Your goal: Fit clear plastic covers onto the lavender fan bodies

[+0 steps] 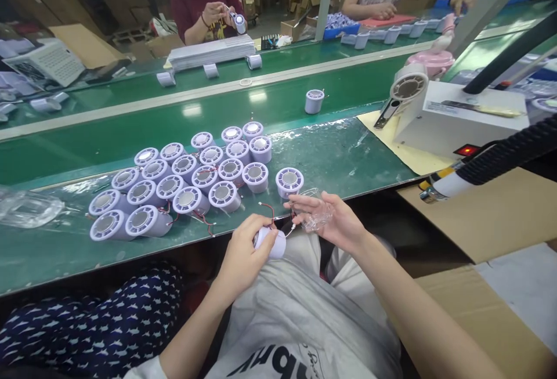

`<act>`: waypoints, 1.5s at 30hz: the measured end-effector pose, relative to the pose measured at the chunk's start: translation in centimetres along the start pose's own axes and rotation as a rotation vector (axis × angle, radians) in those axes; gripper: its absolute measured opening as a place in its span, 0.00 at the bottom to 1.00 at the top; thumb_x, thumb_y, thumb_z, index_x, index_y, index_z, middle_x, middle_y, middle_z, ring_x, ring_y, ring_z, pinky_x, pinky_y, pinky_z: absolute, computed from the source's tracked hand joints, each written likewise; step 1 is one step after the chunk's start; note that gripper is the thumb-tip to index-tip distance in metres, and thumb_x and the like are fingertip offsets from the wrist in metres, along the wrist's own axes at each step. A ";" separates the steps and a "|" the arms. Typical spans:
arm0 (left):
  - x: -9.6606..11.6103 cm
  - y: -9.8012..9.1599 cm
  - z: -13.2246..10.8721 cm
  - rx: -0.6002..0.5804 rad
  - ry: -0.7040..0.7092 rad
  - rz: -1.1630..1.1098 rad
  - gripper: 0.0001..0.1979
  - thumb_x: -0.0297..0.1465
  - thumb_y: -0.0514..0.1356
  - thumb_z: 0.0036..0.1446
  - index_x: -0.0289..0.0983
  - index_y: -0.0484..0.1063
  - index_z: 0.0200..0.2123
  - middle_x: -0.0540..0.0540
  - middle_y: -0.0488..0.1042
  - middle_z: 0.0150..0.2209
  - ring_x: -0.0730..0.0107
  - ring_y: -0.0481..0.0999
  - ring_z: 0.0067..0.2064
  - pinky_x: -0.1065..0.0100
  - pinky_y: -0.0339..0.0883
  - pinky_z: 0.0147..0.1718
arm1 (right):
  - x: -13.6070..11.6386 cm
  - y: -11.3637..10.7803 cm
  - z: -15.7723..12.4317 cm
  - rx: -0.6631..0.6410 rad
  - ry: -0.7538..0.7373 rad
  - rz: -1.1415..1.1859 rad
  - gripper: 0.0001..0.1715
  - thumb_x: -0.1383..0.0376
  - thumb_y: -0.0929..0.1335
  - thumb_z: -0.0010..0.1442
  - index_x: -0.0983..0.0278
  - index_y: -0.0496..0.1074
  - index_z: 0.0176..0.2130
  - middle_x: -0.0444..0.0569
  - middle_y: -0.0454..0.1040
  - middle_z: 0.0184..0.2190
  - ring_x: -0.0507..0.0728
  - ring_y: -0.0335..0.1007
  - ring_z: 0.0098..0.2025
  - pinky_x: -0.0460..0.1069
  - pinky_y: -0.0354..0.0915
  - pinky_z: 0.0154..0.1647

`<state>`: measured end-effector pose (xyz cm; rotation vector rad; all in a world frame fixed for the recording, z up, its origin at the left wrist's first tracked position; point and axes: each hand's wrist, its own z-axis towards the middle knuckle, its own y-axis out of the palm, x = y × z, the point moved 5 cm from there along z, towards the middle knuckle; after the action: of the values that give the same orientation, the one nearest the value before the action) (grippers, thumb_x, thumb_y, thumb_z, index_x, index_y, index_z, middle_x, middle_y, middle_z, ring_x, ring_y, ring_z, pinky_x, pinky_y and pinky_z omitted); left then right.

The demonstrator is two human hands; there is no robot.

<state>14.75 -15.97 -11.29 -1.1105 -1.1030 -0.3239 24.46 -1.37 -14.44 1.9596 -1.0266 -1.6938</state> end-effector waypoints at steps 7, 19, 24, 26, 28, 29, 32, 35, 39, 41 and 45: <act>1.8 0.6 1.5 0.005 0.070 0.110 0.04 0.32 0.60 0.57 0.38 0.73 0.33 0.47 0.74 0.38 0.65 0.73 0.42 0.67 0.63 0.43 | 0.9 0.1 0.2 0.018 0.035 0.238 0.30 0.51 0.55 0.66 0.67 0.74 0.49 0.55 0.73 0.51 0.56 0.73 0.42 0.45 0.68 0.32; 1.4 0.3 2.2 0.131 0.062 0.095 0.05 0.31 0.59 0.58 0.37 0.73 0.31 0.47 0.74 0.37 0.67 0.74 0.40 0.67 0.64 0.42 | 1.1 -1.5 -1.0 0.110 -0.122 0.134 0.28 0.49 0.57 0.64 0.63 0.73 0.48 0.56 0.71 0.55 0.56 0.73 0.37 0.45 0.65 0.24; 1.8 0.7 2.5 0.131 0.051 0.180 0.06 0.33 0.58 0.59 0.38 0.72 0.32 0.48 0.74 0.36 0.67 0.74 0.40 0.67 0.64 0.41 | 1.1 -0.7 -5.4 0.204 -0.320 -0.434 0.21 0.53 0.63 0.63 0.60 0.75 0.49 0.53 0.69 0.56 0.58 0.74 0.40 0.50 0.71 0.35; 2.0 1.1 2.5 0.120 0.046 0.208 0.07 0.34 0.57 0.59 0.39 0.72 0.32 0.48 0.74 0.36 0.66 0.74 0.40 0.67 0.64 0.41 | 1.4 0.6 -6.8 0.211 -0.384 -0.801 0.21 0.56 0.66 0.62 0.58 0.73 0.53 0.52 0.63 0.62 0.62 0.71 0.49 0.55 0.69 0.48; 2.2 1.4 2.5 0.105 0.036 0.229 0.07 0.34 0.57 0.59 0.39 0.73 0.33 0.48 0.75 0.36 0.66 0.74 0.40 0.67 0.64 0.41 | 1.8 1.5 -7.4 0.261 -0.416 -1.152 0.25 0.60 0.68 0.61 0.57 0.69 0.58 0.50 0.56 0.66 0.65 0.63 0.59 0.59 0.65 0.56; 2.2 1.5 2.5 0.096 0.032 0.236 0.07 0.34 0.57 0.59 0.39 0.73 0.33 0.48 0.75 0.37 0.66 0.74 0.40 0.67 0.64 0.41 | 2.0 1.8 -7.4 0.285 -0.412 -1.286 0.28 0.61 0.67 0.62 0.58 0.66 0.60 0.50 0.54 0.67 0.65 0.60 0.61 0.60 0.63 0.58; 2.2 1.7 2.6 0.072 0.027 0.246 0.07 0.34 0.57 0.59 0.39 0.73 0.33 0.48 0.75 0.37 0.65 0.74 0.40 0.67 0.64 0.42 | 2.2 2.1 -6.7 0.286 -0.395 -1.468 0.31 0.62 0.66 0.63 0.61 0.62 0.63 0.51 0.58 0.65 0.64 0.61 0.62 0.61 0.63 0.59; 2.0 1.5 2.5 0.065 0.013 0.250 0.07 0.34 0.57 0.60 0.39 0.73 0.33 0.48 0.75 0.37 0.65 0.74 0.41 0.67 0.64 0.42 | 1.8 1.9 -6.2 0.273 -0.416 -1.476 0.29 0.62 0.66 0.63 0.63 0.63 0.62 0.52 0.62 0.63 0.63 0.63 0.60 0.60 0.63 0.60; 1.5 1.1 2.3 0.061 -0.014 0.271 0.08 0.35 0.57 0.60 0.40 0.73 0.34 0.47 0.75 0.38 0.64 0.75 0.40 0.66 0.64 0.41 | 1.3 1.7 -6.3 0.297 -0.434 -1.514 0.28 0.62 0.65 0.64 0.64 0.63 0.62 0.53 0.65 0.61 0.62 0.65 0.59 0.58 0.67 0.57; 1.4 1.1 2.2 0.061 -0.024 0.293 0.08 0.35 0.56 0.60 0.40 0.74 0.35 0.47 0.75 0.38 0.64 0.75 0.40 0.66 0.64 0.41 | 1.3 1.7 -6.4 0.312 -0.444 -1.568 0.28 0.62 0.65 0.64 0.63 0.63 0.62 0.53 0.65 0.60 0.64 0.65 0.57 0.59 0.68 0.54; 1.2 0.8 2.4 0.074 -0.062 0.321 0.10 0.36 0.55 0.61 0.40 0.74 0.37 0.47 0.75 0.38 0.63 0.74 0.40 0.65 0.63 0.40 | 1.3 1.5 -6.3 0.324 -0.462 -1.584 0.28 0.62 0.64 0.64 0.61 0.62 0.62 0.53 0.66 0.59 0.64 0.66 0.57 0.59 0.68 0.53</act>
<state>14.58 -13.25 -10.65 -1.2161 -0.9633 0.0039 30.10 -4.48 -12.92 2.9098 0.5726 -2.8793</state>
